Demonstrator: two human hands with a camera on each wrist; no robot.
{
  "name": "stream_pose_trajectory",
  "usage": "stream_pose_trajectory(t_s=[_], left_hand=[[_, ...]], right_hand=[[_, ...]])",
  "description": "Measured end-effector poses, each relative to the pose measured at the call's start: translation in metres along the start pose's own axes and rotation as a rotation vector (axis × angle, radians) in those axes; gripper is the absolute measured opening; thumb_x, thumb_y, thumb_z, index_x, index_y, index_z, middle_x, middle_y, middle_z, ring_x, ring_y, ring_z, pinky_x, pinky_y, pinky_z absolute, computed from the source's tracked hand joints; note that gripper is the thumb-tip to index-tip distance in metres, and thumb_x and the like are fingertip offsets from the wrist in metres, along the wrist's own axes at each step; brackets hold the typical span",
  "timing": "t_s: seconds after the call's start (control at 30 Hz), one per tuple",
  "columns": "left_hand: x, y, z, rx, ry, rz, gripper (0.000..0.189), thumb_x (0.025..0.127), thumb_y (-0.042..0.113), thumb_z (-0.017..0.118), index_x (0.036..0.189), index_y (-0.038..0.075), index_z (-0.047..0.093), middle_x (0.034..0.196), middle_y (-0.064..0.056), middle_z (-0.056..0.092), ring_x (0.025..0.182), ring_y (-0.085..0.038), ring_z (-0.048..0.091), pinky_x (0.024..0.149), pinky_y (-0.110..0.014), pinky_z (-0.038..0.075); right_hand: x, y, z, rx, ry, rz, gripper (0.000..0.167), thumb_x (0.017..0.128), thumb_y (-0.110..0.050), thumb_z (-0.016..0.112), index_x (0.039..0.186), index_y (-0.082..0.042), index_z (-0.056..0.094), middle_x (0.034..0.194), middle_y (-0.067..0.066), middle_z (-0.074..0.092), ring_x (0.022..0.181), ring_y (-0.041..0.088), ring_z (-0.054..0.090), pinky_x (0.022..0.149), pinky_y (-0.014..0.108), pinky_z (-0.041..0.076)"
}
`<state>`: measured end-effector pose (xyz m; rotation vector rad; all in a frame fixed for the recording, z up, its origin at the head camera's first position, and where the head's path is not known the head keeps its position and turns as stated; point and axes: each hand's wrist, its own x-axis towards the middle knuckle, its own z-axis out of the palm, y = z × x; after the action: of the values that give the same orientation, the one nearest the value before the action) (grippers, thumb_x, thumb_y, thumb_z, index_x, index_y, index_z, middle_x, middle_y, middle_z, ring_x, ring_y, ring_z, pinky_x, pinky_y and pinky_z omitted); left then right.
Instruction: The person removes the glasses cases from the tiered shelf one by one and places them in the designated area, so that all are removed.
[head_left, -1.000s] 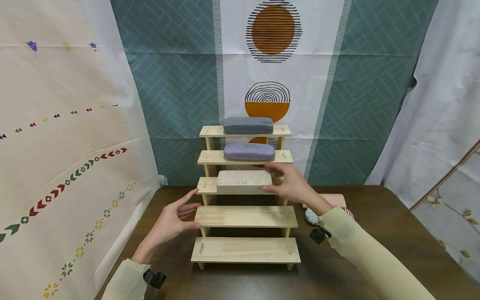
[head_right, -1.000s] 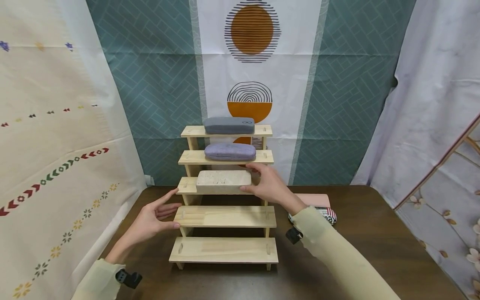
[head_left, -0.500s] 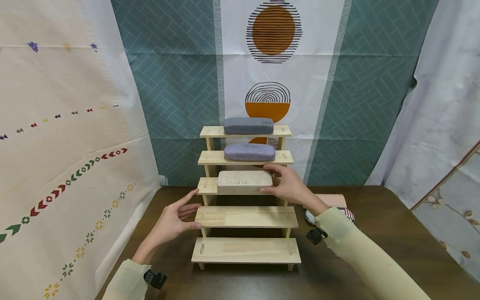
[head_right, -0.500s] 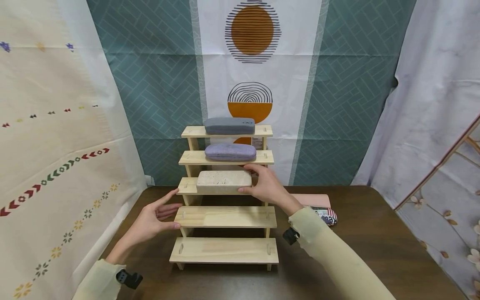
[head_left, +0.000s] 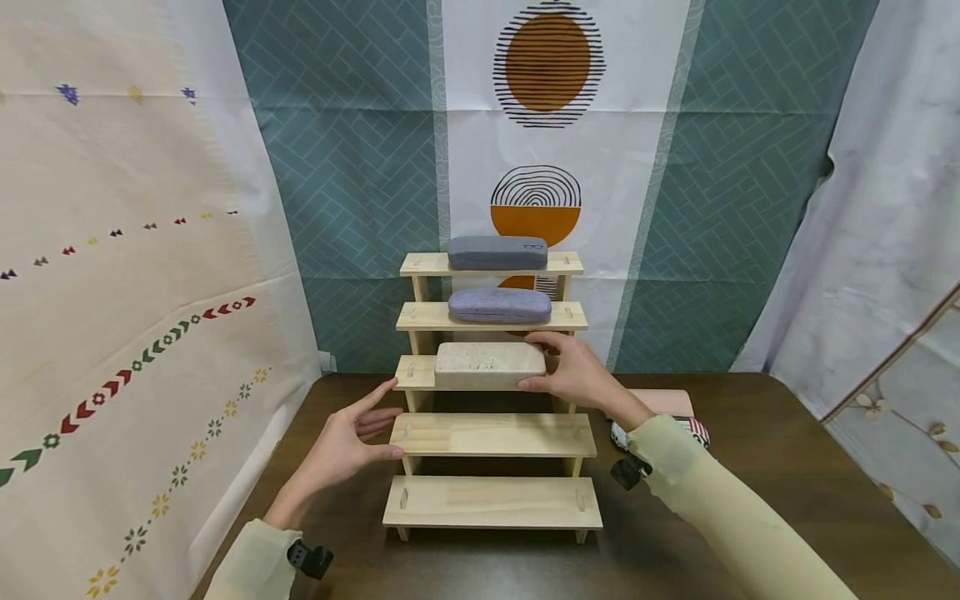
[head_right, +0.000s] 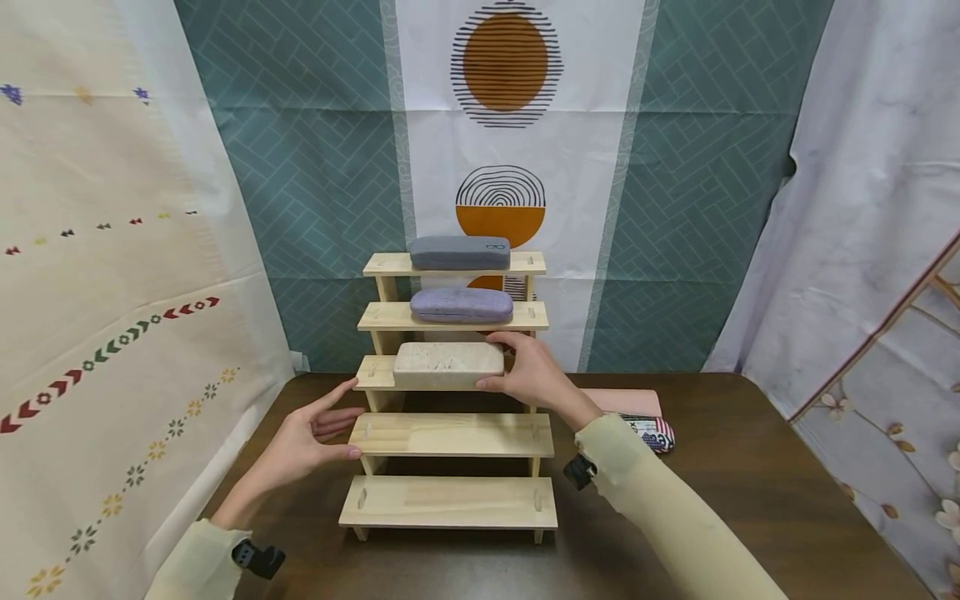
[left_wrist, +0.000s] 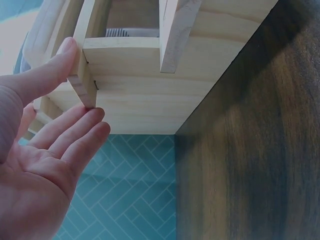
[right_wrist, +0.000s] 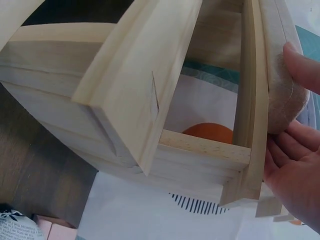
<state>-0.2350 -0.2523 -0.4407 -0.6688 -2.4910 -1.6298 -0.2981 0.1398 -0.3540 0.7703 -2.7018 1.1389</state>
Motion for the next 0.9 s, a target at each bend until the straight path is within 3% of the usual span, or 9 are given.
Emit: stream_pose_trajectory(t_s=[0.37,0.5,0.7,0.9], left_hand=[[0.000,0.001,-0.001,0.020,0.001,-0.003,0.105,0.076,0.005,0.095,0.164,0.023,0.042,0.144,-0.022,0.061,0.128,-0.037,0.064,0.102,-0.052,0.054],[0.000,0.002,-0.001,0.022,0.001,0.002,0.105,0.076,0.005,0.095,0.164,0.024,0.042,0.144,-0.022,0.061,0.128,-0.036,0.064,0.102,-0.052,0.054],[0.000,0.002,-0.001,0.021,-0.001,0.002,0.104,0.076,0.006,0.096,0.164,0.024,0.042,0.141,-0.022,0.063,0.128,-0.037,0.064,0.102,-0.055,0.053],[0.000,0.002,-0.001,0.010,0.001,0.002,0.105,0.075,0.005,0.096,0.164,0.024,0.043,0.141,-0.022,0.063,0.128,-0.037,0.064,0.102,-0.058,0.051]], right_hand=[[-0.006,0.003,-0.003,0.070,-0.027,0.003,0.075,0.083,-0.026,0.094,0.147,-0.007,0.060,0.148,0.015,0.058,0.137,0.039,0.054,0.109,0.058,0.048],[-0.001,0.005,-0.003,0.058,-0.055,0.008,0.077,0.082,-0.031,0.095,0.148,-0.012,0.060,0.147,0.011,0.058,0.129,0.034,0.059,0.103,0.054,0.053],[0.004,0.004,-0.001,0.075,-0.091,-0.014,0.080,0.083,-0.034,0.093,0.150,-0.009,0.058,0.135,0.012,0.063,0.106,0.029,0.065,0.088,0.045,0.057],[0.002,0.004,-0.001,0.094,-0.083,0.000,0.077,0.084,-0.032,0.093,0.149,-0.009,0.058,0.138,0.012,0.062,0.110,0.028,0.065,0.090,0.047,0.057]])
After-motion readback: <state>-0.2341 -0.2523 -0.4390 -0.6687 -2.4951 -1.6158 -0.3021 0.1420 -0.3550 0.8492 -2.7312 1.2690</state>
